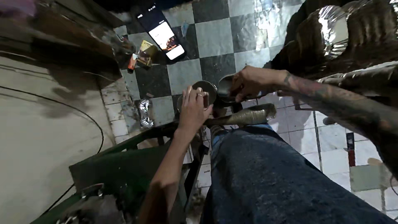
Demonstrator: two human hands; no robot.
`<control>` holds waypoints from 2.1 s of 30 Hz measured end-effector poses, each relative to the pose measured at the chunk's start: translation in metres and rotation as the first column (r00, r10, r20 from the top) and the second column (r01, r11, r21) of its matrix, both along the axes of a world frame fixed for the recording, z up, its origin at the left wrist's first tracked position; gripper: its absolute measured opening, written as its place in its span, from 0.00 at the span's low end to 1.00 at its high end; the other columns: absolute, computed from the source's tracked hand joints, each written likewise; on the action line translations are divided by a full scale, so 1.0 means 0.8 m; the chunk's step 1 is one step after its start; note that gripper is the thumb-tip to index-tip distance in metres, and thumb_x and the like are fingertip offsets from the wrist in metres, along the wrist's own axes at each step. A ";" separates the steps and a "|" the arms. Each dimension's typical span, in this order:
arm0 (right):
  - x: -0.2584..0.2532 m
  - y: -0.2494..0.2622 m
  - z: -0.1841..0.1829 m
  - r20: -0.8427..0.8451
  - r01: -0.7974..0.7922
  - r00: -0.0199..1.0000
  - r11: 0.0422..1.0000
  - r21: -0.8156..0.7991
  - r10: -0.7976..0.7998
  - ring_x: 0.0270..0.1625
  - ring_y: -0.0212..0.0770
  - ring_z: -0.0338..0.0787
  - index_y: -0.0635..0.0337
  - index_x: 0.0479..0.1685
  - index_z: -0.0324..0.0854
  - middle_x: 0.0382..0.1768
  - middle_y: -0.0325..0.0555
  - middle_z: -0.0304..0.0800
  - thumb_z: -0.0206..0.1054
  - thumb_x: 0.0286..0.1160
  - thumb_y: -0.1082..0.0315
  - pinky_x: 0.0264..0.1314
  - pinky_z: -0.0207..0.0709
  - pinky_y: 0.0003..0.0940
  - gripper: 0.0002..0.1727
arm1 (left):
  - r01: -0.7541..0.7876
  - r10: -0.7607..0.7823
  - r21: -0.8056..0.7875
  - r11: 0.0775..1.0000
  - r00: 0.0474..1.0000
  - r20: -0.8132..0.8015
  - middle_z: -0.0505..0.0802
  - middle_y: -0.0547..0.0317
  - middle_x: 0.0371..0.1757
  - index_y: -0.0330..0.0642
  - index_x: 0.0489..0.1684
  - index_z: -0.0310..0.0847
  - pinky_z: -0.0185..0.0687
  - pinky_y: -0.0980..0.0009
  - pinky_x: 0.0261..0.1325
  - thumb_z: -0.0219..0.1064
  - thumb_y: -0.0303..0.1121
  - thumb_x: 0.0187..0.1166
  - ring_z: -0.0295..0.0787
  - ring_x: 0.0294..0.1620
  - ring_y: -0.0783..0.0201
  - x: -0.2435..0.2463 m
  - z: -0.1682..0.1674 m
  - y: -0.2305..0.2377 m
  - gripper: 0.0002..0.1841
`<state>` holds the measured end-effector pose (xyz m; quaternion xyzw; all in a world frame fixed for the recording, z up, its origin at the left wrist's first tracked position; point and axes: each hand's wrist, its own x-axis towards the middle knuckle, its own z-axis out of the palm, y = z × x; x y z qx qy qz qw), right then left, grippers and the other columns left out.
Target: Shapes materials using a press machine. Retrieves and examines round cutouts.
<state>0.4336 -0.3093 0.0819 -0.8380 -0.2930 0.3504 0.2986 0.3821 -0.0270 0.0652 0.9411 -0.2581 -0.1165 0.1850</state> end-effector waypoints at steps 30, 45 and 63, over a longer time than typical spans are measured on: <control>-0.026 0.009 0.002 0.135 0.013 0.991 0.999 -0.050 -0.006 0.51 0.51 0.90 0.58 0.46 0.95 0.49 0.53 0.91 0.80 0.68 0.62 0.59 0.81 0.54 0.12 | 0.210 -0.240 -0.138 0.968 0.936 -0.256 0.95 0.54 0.62 0.50 0.57 0.95 0.60 0.41 0.87 0.73 0.39 0.80 0.87 0.72 0.48 0.053 0.044 0.034 0.13; -0.097 0.021 0.009 0.705 0.239 0.655 0.960 0.147 -0.271 0.51 0.62 0.93 0.65 0.52 0.89 0.49 0.59 0.93 0.65 0.77 0.66 0.44 0.86 0.55 0.14 | 0.170 -0.170 0.010 0.985 0.985 -0.006 0.86 0.28 0.66 0.37 0.75 0.79 0.61 0.28 0.79 0.73 0.28 0.71 0.74 0.76 0.25 0.015 0.006 0.008 0.28; -0.207 0.044 0.046 -0.794 0.847 0.512 0.342 0.406 -0.327 0.41 0.22 0.90 0.53 0.59 0.83 0.42 0.30 0.93 0.62 0.77 0.71 0.46 0.86 0.22 0.14 | -0.826 -0.022 -0.544 -0.150 0.553 -0.833 0.96 0.60 0.51 0.43 0.63 0.82 0.92 0.63 0.60 0.70 0.37 0.81 0.95 0.52 0.66 -0.189 0.057 -0.076 0.16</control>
